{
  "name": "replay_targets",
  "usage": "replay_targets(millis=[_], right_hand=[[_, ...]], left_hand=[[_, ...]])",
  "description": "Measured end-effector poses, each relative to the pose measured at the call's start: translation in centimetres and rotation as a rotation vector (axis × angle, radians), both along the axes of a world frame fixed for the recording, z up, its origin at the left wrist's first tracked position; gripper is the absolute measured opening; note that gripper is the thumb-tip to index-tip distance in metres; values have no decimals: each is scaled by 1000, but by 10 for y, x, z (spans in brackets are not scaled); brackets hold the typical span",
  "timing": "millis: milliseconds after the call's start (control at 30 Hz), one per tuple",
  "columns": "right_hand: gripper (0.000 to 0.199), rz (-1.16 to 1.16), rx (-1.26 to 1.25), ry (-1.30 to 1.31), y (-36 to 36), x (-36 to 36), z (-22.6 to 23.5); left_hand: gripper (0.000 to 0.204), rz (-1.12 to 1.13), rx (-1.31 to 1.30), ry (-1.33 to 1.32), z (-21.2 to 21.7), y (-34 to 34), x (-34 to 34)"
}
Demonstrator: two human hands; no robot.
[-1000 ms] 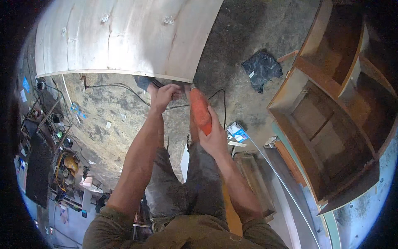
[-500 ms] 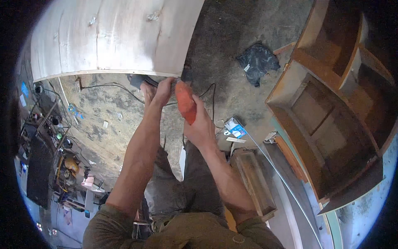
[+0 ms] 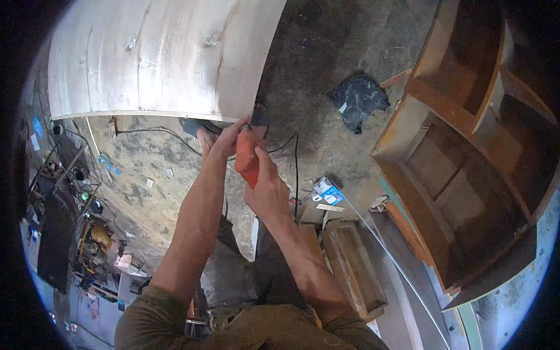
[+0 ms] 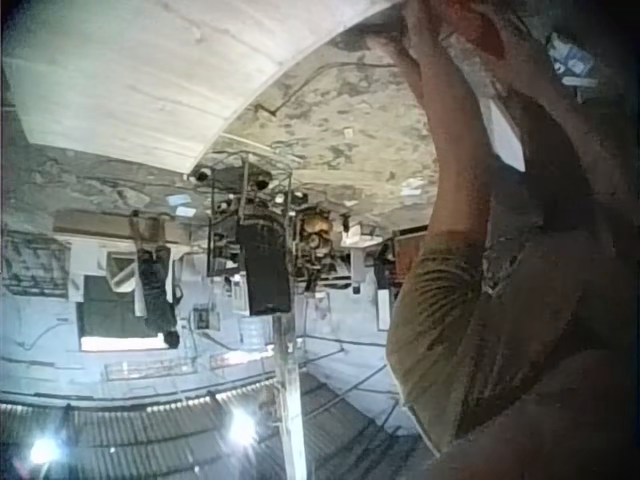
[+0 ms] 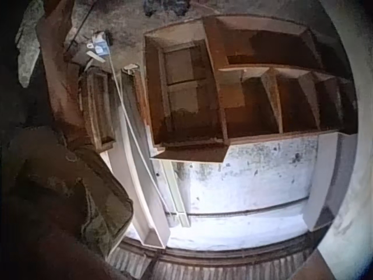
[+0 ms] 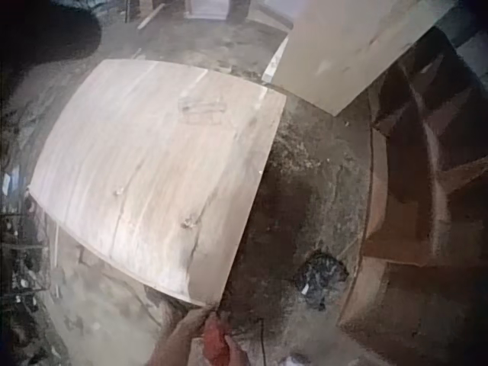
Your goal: The person drills holes in wood panels using a power drill.
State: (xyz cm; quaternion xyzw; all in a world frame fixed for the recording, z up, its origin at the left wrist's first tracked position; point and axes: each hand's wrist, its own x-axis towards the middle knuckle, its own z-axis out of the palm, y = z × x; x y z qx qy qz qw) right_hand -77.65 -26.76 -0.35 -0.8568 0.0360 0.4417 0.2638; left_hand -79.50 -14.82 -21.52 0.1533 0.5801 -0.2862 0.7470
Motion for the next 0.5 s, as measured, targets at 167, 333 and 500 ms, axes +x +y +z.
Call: replay_targets(millis=[167, 333, 500], right_hand=[[72, 20, 53, -51, -6, -2, 0], [73, 15, 101, -23, -19, -3, 1], [71, 26, 51, 37, -34, 6, 11]], left_hand=[[28, -75, 12, 104, -8, 2, 2], [18, -112, 28, 126, -9, 12, 4], [33, -29, 10, 72, 1, 8, 3]])
